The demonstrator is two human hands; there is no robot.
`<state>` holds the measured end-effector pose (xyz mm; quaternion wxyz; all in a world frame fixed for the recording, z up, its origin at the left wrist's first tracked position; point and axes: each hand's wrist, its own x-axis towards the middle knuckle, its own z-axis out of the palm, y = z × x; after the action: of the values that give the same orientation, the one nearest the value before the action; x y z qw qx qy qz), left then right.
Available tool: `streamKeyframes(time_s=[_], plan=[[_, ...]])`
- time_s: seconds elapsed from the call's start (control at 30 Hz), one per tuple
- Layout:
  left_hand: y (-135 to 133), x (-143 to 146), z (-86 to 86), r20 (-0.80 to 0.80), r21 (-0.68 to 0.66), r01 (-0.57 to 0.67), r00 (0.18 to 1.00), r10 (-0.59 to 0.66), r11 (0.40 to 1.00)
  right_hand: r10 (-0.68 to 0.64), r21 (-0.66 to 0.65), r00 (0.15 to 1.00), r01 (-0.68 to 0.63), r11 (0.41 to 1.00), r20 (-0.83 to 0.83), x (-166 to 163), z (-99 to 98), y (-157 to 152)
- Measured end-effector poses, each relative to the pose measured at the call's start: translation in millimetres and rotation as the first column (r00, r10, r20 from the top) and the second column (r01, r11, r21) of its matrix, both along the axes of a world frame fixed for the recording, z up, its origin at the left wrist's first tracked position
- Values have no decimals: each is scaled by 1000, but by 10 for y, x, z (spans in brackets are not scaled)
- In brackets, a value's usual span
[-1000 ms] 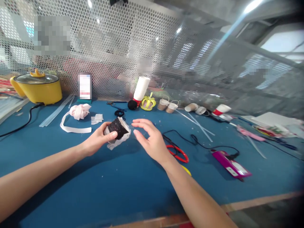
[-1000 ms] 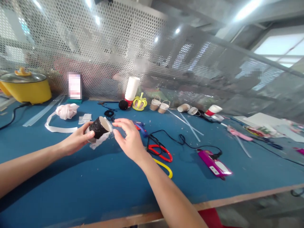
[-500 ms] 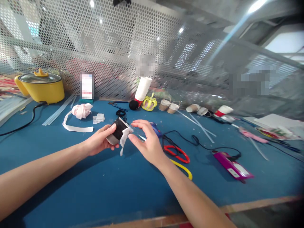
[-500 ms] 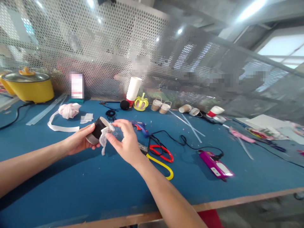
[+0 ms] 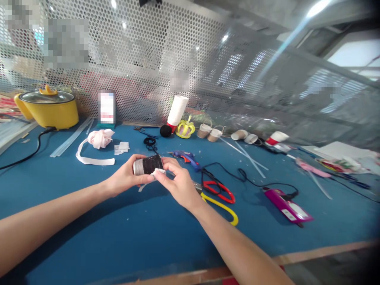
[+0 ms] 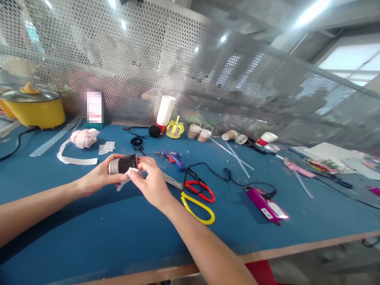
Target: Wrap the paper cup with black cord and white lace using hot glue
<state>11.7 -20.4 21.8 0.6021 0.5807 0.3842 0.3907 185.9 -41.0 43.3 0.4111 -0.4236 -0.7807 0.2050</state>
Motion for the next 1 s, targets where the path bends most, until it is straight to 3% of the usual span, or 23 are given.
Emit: streamKeyframes(time_s=[0.13, 0.2, 0.27, 0.3, 0.37, 0.5, 0.63, 0.73, 0.8, 0.9, 1.0], plan=[[23, -13, 23, -79, 21, -25, 997, 27, 999, -69, -35, 998, 69, 997, -4, 213, 160, 150], [44, -36, 35, -105, 27, -32, 994, 35, 999, -270, -37, 960, 273, 961, 70, 421, 261, 322], [66, -57, 38, -125, 33, -45, 991, 48, 998, -513, -9, 797, 544, 839, 319, 648, 316, 524], [75, -64, 34, -129, 36, -57, 990, 61, 998, -538, -32, 696, 625, 780, 476, 752, 315, 622], [86, -70, 21, -129, 40, -76, 988, 81, 996, -496, -97, 655, 653, 751, 570, 910, 247, 790], [87, -69, 5, -104, 55, -50, 993, 56, 997, -413, -237, 651, 675, 699, 637, 1007, -29, 985], [86, -76, 23, -83, 74, -31, 996, 37, 997, -473, -257, 678, 687, 680, 562, 966, -149, 1015], [98, -86, 32, -63, 83, -18, 998, 24, 996, -506, -294, 740, 654, 697, 444, 930, -38, 916], [112, -91, 26, -47, 76, -20, 999, 23, 997, -468, -350, 826, 558, 752, 314, 901, 81, 788], [135, -94, 3, -41, 50, -12, 999, 14, 999, -278, -495, 955, 193, 847, -102, 837, 223, 552], [151, -94, -18, -57, 47, -2, 998, 4, 999, -189, -522, 929, -7, 853, -320, 752, 268, 341]])
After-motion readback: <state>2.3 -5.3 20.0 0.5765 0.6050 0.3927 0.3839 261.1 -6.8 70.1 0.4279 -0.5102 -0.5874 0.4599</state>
